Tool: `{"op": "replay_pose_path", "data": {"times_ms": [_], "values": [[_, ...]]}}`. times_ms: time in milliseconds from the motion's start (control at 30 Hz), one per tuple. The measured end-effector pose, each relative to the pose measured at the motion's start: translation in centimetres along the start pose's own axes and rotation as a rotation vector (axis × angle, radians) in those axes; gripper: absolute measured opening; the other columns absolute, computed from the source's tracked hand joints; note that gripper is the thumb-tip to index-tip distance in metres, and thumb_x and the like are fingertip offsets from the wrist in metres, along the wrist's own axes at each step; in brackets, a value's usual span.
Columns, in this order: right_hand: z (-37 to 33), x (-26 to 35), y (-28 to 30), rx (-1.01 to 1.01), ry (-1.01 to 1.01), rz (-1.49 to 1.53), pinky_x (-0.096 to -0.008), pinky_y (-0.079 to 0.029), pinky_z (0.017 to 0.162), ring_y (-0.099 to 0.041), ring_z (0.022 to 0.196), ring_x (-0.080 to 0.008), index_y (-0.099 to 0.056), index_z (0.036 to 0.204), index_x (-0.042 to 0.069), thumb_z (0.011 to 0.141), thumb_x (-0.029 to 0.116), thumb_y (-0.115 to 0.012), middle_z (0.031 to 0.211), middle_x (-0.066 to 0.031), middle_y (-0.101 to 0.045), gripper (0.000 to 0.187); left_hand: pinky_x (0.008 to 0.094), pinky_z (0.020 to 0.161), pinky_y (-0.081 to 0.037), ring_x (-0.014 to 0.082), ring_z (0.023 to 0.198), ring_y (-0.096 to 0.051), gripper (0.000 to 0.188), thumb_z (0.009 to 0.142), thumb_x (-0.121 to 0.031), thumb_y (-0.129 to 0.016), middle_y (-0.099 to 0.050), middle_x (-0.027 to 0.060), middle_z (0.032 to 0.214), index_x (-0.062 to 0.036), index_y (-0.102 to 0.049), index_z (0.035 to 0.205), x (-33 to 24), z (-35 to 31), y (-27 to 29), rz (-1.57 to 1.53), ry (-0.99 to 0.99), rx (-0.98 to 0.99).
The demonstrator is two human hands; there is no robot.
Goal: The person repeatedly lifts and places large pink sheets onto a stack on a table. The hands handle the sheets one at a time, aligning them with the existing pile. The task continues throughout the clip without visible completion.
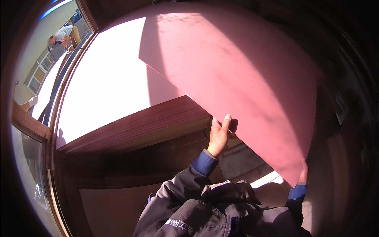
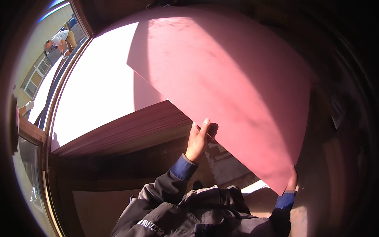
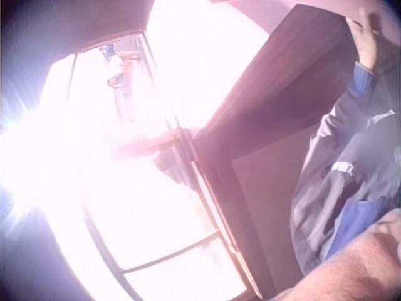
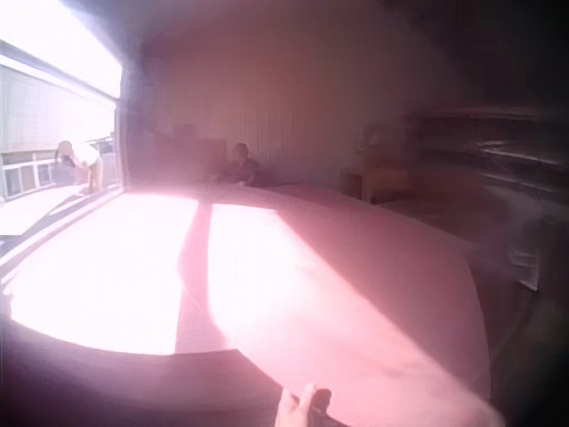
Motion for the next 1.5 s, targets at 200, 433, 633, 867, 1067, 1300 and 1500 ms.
{"op": "replay_pose_path", "data": {"times_ms": [200, 433, 633, 867, 1067, 1300, 1500], "values": [[3.2, -3.4, -1.3, -0.145, 0.119, -0.012, -0.0358, -0.046, 0.099, -0.057, 0.118, -0.0222, -0.056, 0.132, 0.001, 0.095, 0.031, -0.063, 0.13, -0.0084, -0.06, 0.048, 0.0309, 0.081, -0.046, 0.0147, 0.089, -0.056, 0.028, 0.105, -0.022, -0.049, -0.061, 0.0062, 0.096, 0.0049, -0.057, 0.106, 1.4, 2.3, -2.0, 0.194, -0.341, -0.158], [14.0, -3.8, -6.8, -0.161, 0.23, -0.107, -0.0327, -0.043, 0.102, -0.057, 0.116, -0.0183, -0.062, 0.125, 0.0, 0.093, 0.02, -0.068, 0.125, -0.0063, -0.063, 0.039, 0.0292, 0.081, -0.05, 0.0146, 0.094, -0.059, 0.041, 0.101, -0.03, -0.06, -0.064, 0.0101, 0.108, 0.0059, -0.052, 0.12, 3.4, 8.0, -4.9, 0.301, -0.096, 0.064], [23.9, -3.7, -10.2, -0.097, 0.193, -0.085, -0.0326, -0.043, 0.102, -0.057, 0.114, -0.0177, -0.062, 0.123, -0.002, 0.092, 0.021, -0.07, 0.125, -0.0062, -0.063, 0.04, 0.0447, 0.112, -0.034, 0.045, 0.135, -0.039, 0.081, 0.094, -0.034, -0.068, -0.041, 0.0367, 0.14, 0.0164, -0.027, 0.142, 4.5, 6.3, -7.8, 0.756, -0.337, 0.004], [28.7, -4.5, -11.9, -0.01, 0.005, -0.082, -0.0351, -0.053, 0.082, -0.063, 0.103, -0.0174, -0.063, 0.119, 0.008, 0.093, 0.028, -0.068, 0.114, -0.0032, -0.066, 0.033, 0.0477, 0.116, -0.028, 0.0477, 0.143, -0.027, 0.086, 0.095, -0.039, -0.065, -0.025, 0.0386, 0.151, 0.0142, -0.022, 0.147, 5.3, 11.1, -8.4, 0.916, -0.276, -0.097], [30.5, -7.8, -13.2, -0.116, -0.205, -0.332, -0.0326, -0.051, 0.057, -0.065, 0.07, -0.0169, -0.06, 0.106, 0.01, 0.096, 0.034, -0.064, 0.091, -0.0045, -0.068, 0.026, 0.046, 0.106, -0.044, 0.0485, 0.136, -0.04, 0.089, 0.095, -0.046, -0.062, -0.015, 0.0353, 0.157, 0.0075, -0.02, 0.151, 6.3, 12.7, -8.0, 0.971, -0.191, -0.058], [31.6, -9.5, -15.8, 0.073, -0.295, -0.471, -0.0306, -0.051, 0.051, -0.062, 0.057, -0.0172, -0.058, 0.103, 0.0, 0.098, 0.035, -0.06, 0.077, -0.0128, -0.067, 0.035, 0.0431, 0.115, -0.034, 0.045, 0.144, -0.028, 0.082, 0.099, -0.028, -0.058, -0.018, 0.0333, 0.157, 0.004, -0.008, 0.155, 10.0, 13.8, -7.5, 0.898, -0.201, -0.115], [32.5, -9.7, -15.6, 0.096, -0.306, -0.667, -0.0297, -0.052, 0.045, -0.06, 0.05, -0.0163, -0.056, 0.093, -0.001, 0.101, 0.036, -0.054, 0.069, -0.0144, -0.067, 0.038, 0.0442, 0.109, -0.041, 0.0483, 0.141, -0.032, 0.083, 0.101, -0.032, -0.055, -0.022, 0.0334, 0.155, -0.0006, -0.003, 0.157, 11.7, 14.6, -6.5, 0.927, -0.137, -0.16]]}}
Point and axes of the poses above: each hand's wrist, its own z-axis towards the middle knuckle, its own y-axis out of the back of the hand, x = y × z, the point moved 5 cm from there along z, towards the middle knuckle
